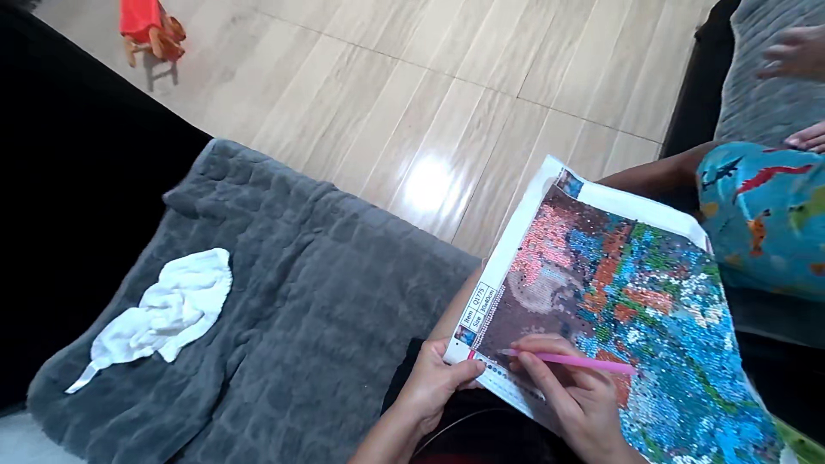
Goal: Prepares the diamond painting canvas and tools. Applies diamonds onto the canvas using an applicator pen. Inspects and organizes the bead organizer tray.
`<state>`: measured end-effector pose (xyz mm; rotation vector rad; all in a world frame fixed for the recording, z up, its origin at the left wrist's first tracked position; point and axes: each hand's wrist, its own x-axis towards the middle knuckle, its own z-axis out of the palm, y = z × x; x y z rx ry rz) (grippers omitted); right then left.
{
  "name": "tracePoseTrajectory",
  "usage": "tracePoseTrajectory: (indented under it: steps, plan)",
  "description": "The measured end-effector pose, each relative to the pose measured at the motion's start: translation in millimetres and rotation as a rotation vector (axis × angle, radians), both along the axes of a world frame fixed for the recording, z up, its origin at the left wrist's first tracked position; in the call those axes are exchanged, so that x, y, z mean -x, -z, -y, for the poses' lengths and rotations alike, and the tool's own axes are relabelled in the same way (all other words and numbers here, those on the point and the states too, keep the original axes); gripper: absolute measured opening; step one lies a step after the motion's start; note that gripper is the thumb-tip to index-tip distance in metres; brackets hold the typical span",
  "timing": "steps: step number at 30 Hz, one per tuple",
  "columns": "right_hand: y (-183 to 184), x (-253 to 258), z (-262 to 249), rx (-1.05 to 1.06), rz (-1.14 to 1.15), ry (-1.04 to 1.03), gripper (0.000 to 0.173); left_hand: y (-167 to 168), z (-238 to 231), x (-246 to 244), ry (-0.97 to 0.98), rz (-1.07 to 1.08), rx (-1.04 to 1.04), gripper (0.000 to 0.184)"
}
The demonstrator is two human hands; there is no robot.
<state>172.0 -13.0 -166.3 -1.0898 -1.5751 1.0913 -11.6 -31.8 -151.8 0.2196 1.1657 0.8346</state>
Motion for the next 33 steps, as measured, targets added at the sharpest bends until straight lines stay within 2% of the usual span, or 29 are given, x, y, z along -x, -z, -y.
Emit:
tracePoseTrajectory:
  steps: [8, 17, 25, 33]
  plan:
    - [6, -4, 2, -0.023, 0.001, -0.031, 0.015, -1, 1, -1, 0.009, -0.03, 0.01, 0.016]
    - [5, -1, 4, -0.145, 0.02, -0.115, 0.013, -1, 8, 0, -0.054, -0.041, -0.051, 0.017]
    - [1, 7, 0, -0.119, 0.026, -0.075, 0.013, 5, 12, 5, -0.062, -0.049, -0.096, 0.017]
    - [6, 8, 4, -0.132, 0.082, -0.124, 0.014, 3, 11, 6, -0.078, -0.025, -0.091, 0.019]
